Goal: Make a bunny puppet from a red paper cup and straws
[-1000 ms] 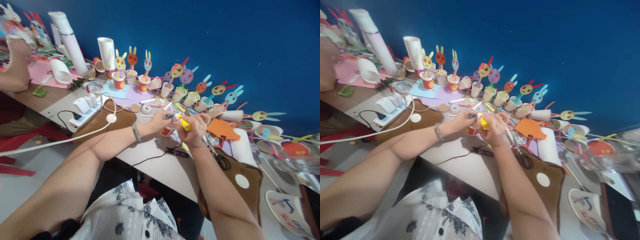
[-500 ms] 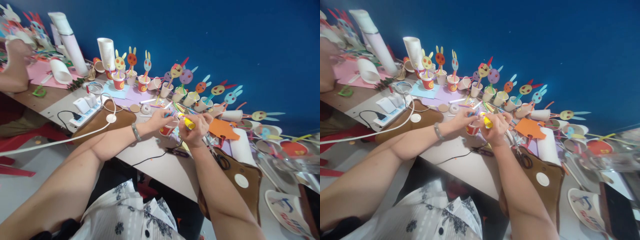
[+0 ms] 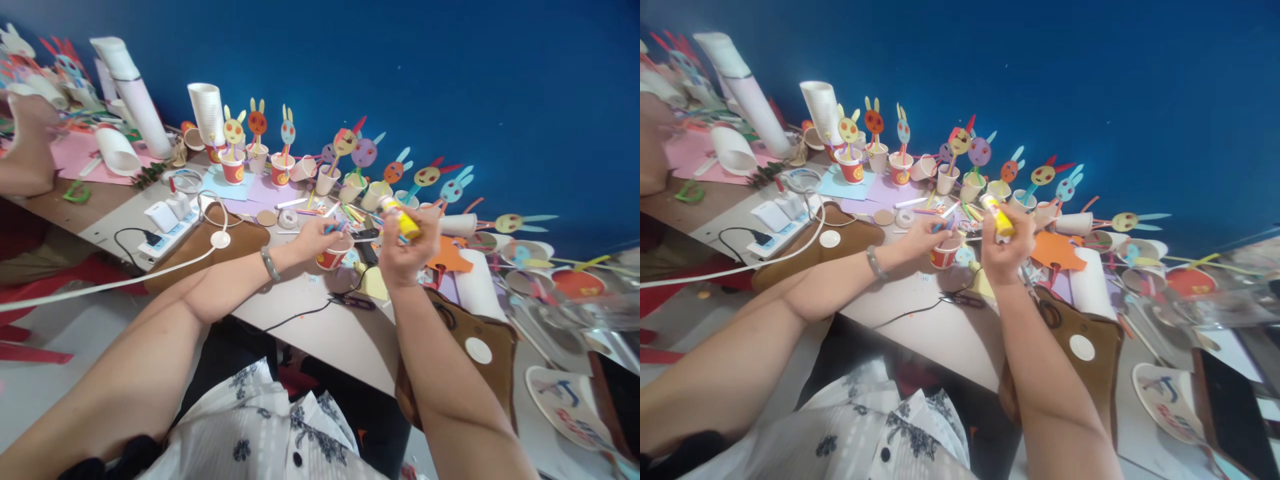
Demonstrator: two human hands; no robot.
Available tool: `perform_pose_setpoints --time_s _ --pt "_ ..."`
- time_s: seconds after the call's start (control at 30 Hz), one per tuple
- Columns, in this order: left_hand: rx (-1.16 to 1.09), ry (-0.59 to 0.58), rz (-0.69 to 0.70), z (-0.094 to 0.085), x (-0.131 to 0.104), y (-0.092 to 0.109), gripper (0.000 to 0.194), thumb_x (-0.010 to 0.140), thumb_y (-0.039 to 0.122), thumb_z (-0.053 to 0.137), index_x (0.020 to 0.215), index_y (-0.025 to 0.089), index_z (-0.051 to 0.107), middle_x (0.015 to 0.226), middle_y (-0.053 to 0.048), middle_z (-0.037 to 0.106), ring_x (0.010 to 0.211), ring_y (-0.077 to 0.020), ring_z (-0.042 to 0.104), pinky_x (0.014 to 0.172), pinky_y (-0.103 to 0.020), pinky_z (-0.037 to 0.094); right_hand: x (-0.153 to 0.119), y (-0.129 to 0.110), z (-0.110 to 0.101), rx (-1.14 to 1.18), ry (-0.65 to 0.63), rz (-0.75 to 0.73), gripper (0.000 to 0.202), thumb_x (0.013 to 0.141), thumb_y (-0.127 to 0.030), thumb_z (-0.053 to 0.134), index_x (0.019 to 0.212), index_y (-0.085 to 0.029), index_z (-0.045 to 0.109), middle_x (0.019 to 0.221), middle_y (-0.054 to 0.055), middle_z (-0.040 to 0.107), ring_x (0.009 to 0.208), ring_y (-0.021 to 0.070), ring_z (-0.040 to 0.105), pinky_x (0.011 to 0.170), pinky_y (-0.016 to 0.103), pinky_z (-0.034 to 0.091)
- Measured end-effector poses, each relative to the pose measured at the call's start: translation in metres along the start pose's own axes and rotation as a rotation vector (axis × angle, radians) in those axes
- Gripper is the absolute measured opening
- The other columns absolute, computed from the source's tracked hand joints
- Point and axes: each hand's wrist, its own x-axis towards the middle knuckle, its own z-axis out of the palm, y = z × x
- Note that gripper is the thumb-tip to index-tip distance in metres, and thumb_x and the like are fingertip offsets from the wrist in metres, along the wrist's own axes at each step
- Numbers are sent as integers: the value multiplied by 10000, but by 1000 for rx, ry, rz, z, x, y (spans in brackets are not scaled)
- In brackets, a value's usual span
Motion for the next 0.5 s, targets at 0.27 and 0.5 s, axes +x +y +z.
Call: perform_pose_setpoints --time_s 0.27,0.5 --pt "84 11 24 -2 -2 0 333 888 337 627 643 219 437 671 27 432 706 -148 411 684 -330 317 59 -25 -63 273 71 86 427 1042 -536 580 1335 -226 596 1186 177 772 1065 329 803 828 519 619" --pt "-46 14 -20 2 -5 1 187 862 329 624 729 205 578 690 21 535 724 -157 488 677 -305 376 34 11 -69 -90 -639 337 278 1035 -491 546 1033 -221 615 955 149 822 882 296 774 792 459 608"
